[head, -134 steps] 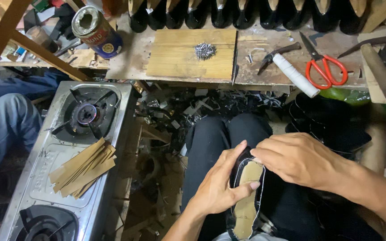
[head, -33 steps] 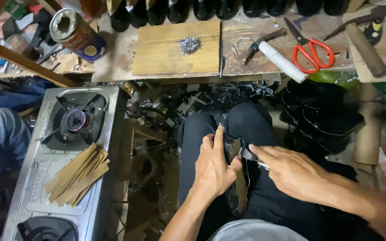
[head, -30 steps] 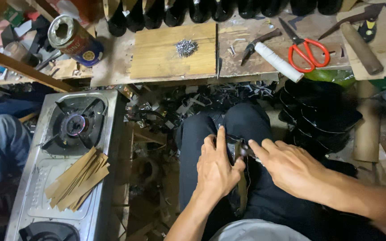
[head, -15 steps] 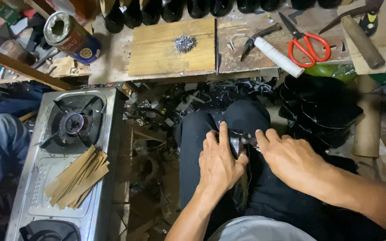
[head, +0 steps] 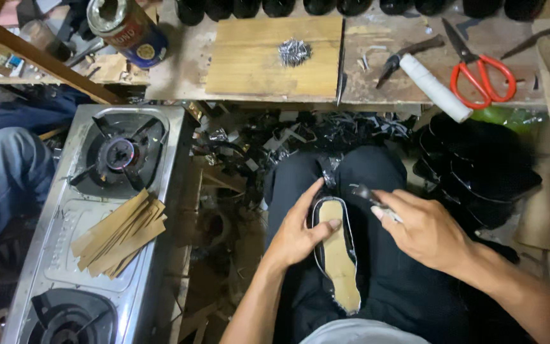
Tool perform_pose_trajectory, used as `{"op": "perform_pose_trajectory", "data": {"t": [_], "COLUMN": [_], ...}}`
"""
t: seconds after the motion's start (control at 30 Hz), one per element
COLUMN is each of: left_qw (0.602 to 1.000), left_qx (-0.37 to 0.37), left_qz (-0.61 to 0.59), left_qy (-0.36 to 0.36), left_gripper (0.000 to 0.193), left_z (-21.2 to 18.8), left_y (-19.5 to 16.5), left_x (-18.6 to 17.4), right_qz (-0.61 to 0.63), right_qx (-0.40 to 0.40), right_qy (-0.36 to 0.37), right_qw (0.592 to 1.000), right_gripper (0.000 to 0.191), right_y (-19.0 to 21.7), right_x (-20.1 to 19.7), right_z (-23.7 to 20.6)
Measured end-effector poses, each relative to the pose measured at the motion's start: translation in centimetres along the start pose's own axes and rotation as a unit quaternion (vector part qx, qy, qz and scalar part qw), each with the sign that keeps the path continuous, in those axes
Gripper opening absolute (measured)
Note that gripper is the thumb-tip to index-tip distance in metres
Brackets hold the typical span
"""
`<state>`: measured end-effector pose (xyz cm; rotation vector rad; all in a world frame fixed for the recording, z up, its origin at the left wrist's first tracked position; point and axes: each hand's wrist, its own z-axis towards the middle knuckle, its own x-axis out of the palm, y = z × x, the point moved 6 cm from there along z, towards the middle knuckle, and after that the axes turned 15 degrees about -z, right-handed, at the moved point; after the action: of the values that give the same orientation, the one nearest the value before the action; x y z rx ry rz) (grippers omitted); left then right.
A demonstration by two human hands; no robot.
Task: The person uses a hammer and a curved metal tool to repeatedly tap and press the sole edge of a black shoe held on their lap. They rotate the shoe to work along different sections of the sole, occasionally using fingers to adjust the material.
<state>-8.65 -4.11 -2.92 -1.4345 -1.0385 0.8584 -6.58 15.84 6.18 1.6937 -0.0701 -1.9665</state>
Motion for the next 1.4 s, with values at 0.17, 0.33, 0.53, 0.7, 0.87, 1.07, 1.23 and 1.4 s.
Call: {"op": "perform_pose_trajectory", "data": {"t": [0.17,0.33,0.53,0.7,0.87,1.07,1.23,1.4], "left_qw": [0.997,0.997,0.997,0.996,0.997,0.998,0.993,0.987], "left_qx": [-0.014,0.022,0.046,0.052,0.055,0.033,0.03,0.067], "left_qz": [-0.081,-0.067,-0.062,-0.072,-0.025,0.038,0.102,0.145], "left_qy": [0.008,-0.01,-0.01,-0.032,-0.051,-0.041,-0.041,-0.028], "left_gripper": [0.078,0.058,0.062,0.059,0.06,0.073,0.077,0.077], "left_z": [0.1,0.6,0.6,0.7,0.7,0.0,-0.8,-1.5], "left_y": [0.4,-0.8,-1.8,-1.6,-1.7,-3.1,-4.6,-6.0], "left_x": [-1.0,-1.7,-2.4,-3.2,-2.4,-1.5,1.4,4.6], "right_qz": [-0.038,-0.062,-0.21,-0.145,-0.026,0.205,0.272,0.288], "right_qx": [-0.024,-0.073,0.082,0.147,0.026,0.123,0.253,0.301], "right_qy": [-0.099,-0.207,0.089,0.113,0.105,0.398,0.465,0.452], "right_qw": [0.994,0.974,0.97,0.972,0.994,0.885,0.804,0.789], "right_gripper": [0.027,0.023,0.024,0.021,0.019,0.032,0.037,0.036], "right_y": [0.5,1.0,-3.0,-5.1,-3.5,-1.8,-2.4,-3.4], "right_x": [-3.1,-3.5,3.1,3.8,2.4,3.9,3.8,1.4], "right_z": [6.4,17.3,29.1,29.5,22.9,5.6,-2.0,-3.3]}}
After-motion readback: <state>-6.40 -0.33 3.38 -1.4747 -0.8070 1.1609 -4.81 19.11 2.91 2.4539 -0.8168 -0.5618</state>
